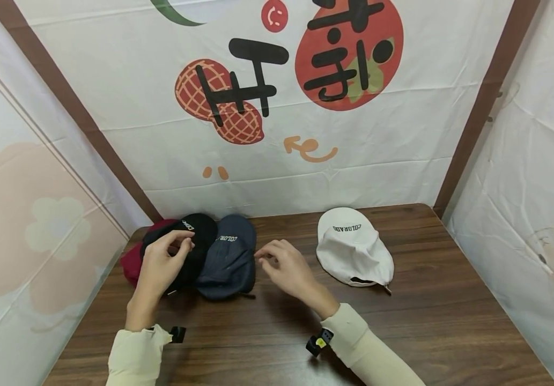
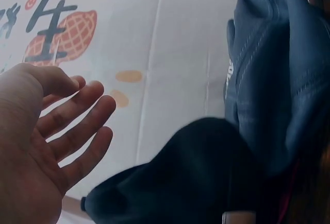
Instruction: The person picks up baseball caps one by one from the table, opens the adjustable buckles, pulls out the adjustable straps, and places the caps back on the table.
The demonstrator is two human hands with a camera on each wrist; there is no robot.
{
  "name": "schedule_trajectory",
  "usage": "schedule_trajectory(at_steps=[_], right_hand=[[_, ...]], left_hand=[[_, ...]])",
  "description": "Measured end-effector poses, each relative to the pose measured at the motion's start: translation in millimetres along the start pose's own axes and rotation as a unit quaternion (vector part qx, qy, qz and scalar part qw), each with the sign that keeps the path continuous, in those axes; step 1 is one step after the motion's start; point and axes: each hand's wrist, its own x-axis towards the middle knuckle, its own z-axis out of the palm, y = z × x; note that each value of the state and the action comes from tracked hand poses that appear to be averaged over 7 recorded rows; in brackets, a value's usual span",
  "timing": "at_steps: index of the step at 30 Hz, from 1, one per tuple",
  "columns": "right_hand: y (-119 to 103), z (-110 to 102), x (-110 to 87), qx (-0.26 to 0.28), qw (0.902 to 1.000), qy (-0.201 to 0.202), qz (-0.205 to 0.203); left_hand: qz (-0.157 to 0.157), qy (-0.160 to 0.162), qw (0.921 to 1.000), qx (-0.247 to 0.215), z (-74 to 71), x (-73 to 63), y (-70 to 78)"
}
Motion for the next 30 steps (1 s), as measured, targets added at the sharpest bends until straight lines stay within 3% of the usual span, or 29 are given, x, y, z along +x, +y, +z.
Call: schedule_trajectory(at_steps=[8,20,26,30], right_hand=[[-3,8,10.0,0.004,0.9999,-0.013,0.003],[-7,24,22.0,0.019,0.9996,-0.019,-0.004],[-14,31,27.6,0.024,0.9991,-0.033,-0.003],[-19,34,30.7,0.019,0.999,-0.041,-0.005]], left_hand=[[-0.015,0.018,0.9997,0.011,-14.0,-3.9,-12.5],[-0.028,0.082,0.9954,0.041,-35.7,-8.1,-27.4],[-0.059,0.105,0.9914,0.052,-43.2,-12.3,-35.1],[-0.083,0.093,0.9903,0.062,-44.8,-14.8,-38.4]])
